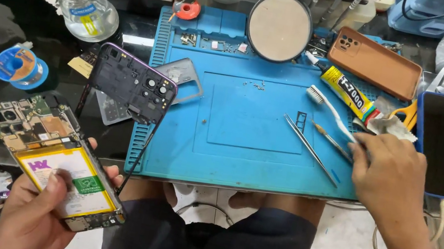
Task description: Cleaning a phone backplate, testing the device's display, and reassembling internal components.
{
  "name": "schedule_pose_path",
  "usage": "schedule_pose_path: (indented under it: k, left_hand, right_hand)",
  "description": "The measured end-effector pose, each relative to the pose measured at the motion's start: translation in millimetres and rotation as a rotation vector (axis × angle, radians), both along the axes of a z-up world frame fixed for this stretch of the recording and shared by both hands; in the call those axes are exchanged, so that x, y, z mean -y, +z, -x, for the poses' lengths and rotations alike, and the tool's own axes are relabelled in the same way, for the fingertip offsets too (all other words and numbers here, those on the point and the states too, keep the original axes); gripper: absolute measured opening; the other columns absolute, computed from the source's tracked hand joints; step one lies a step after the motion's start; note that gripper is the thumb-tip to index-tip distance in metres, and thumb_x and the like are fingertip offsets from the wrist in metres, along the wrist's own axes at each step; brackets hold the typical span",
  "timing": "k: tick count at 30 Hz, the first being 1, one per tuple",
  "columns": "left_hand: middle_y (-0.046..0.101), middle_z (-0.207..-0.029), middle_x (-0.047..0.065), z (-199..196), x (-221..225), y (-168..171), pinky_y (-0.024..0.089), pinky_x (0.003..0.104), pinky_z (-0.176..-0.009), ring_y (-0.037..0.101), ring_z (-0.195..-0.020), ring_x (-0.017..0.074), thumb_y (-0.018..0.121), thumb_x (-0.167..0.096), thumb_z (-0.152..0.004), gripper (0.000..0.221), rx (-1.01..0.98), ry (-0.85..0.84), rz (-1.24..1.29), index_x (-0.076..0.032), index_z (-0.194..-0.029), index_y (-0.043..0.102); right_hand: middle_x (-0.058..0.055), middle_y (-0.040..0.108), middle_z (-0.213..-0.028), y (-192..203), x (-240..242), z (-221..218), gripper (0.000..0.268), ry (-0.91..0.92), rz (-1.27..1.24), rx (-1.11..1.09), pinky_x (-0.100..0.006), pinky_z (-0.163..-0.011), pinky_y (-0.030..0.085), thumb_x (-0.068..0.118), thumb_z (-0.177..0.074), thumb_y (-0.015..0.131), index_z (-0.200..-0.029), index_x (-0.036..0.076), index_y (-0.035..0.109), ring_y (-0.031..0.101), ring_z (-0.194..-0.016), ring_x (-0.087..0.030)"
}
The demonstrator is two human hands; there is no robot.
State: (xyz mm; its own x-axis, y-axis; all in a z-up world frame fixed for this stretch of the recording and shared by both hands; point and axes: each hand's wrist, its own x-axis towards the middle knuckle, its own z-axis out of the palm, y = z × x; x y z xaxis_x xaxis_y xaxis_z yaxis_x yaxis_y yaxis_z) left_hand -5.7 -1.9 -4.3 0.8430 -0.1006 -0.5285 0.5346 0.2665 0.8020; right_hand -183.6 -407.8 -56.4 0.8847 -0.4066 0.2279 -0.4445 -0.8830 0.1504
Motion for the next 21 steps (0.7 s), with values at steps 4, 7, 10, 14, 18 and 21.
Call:
schedule_pose_path:
  k: [4, 7, 10, 14, 18, 21]
  left_hand:
    - [0.047, -0.153, 0.021, -3, -14, -11, 0.044, 0.075, -0.091, 0.052, -0.11, 0.0606, 0.034, -0.015, -0.085, 0.07, 0.076, -0.006, 0.015, 0.005, -0.153, 0.035]
    - [0.045, -0.155, 0.019, -5, -22, -14, 0.044, 0.075, -0.093, 0.051, -0.111, 0.0582, 0.033, -0.016, -0.085, 0.072, 0.117, 0.004, 0.02, 0.004, -0.154, 0.032]
    - [0.048, -0.138, 0.032, -3, -34, -17, 0.045, 0.072, -0.089, 0.053, -0.111, 0.0583, 0.034, -0.02, -0.089, 0.072, 0.103, -0.003, -0.006, 0.003, -0.158, 0.035]
    - [0.048, -0.127, 0.042, -11, -46, -15, 0.041, 0.074, -0.096, 0.05, -0.112, 0.0626, 0.029, -0.018, -0.088, 0.074, 0.056, 0.028, -0.017, 0.005, -0.158, 0.037]
    - [0.045, -0.158, 0.014, -10, -37, -4, 0.048, 0.065, -0.103, 0.053, -0.117, 0.0453, 0.035, -0.023, -0.093, 0.065, 0.241, 0.079, -0.03, 0.004, -0.151, 0.034]
    - [0.046, -0.157, 0.013, -6, -44, 1, 0.044, 0.072, -0.098, 0.05, -0.12, 0.0509, 0.03, -0.021, -0.093, 0.065, 0.105, 0.095, -0.088, 0.001, -0.153, 0.035]
  right_hand:
    - [-0.023, 0.065, -0.117, 24, -37, 2, 0.029, 0.153, -0.211, 0.286, -0.045, -0.089, 0.054, 0.007, -0.105, 0.065, -0.13, -0.006, 0.07, 0.064, -0.106, -0.035]
    - [-0.021, 0.063, -0.119, 18, -66, 11, 0.033, 0.235, -0.201, 0.277, -0.044, -0.09, 0.055, 0.004, -0.102, 0.065, -0.133, -0.005, 0.068, 0.063, -0.104, -0.035]
    - [-0.015, 0.066, -0.124, 2, -97, 43, 0.042, 0.368, -0.281, 0.198, -0.042, -0.082, 0.056, 0.006, -0.097, 0.064, -0.139, 0.004, 0.063, 0.067, -0.1, -0.032]
    - [-0.002, 0.074, -0.117, 1, -113, 57, 0.029, 0.252, -0.134, 0.358, -0.033, -0.081, 0.058, 0.016, -0.094, 0.075, -0.123, 0.019, 0.076, 0.071, -0.09, -0.017]
    - [-0.001, 0.069, -0.117, -24, -119, 69, 0.054, 0.138, -0.18, 0.233, -0.044, -0.054, 0.053, 0.016, -0.092, 0.069, -0.144, 0.027, 0.061, 0.065, -0.068, -0.026]
    - [0.008, 0.075, -0.111, 0, -129, 57, 0.031, 0.329, -0.634, 0.26, -0.019, -0.053, 0.054, 0.014, -0.084, 0.073, -0.11, 0.032, 0.076, 0.071, -0.065, -0.003]
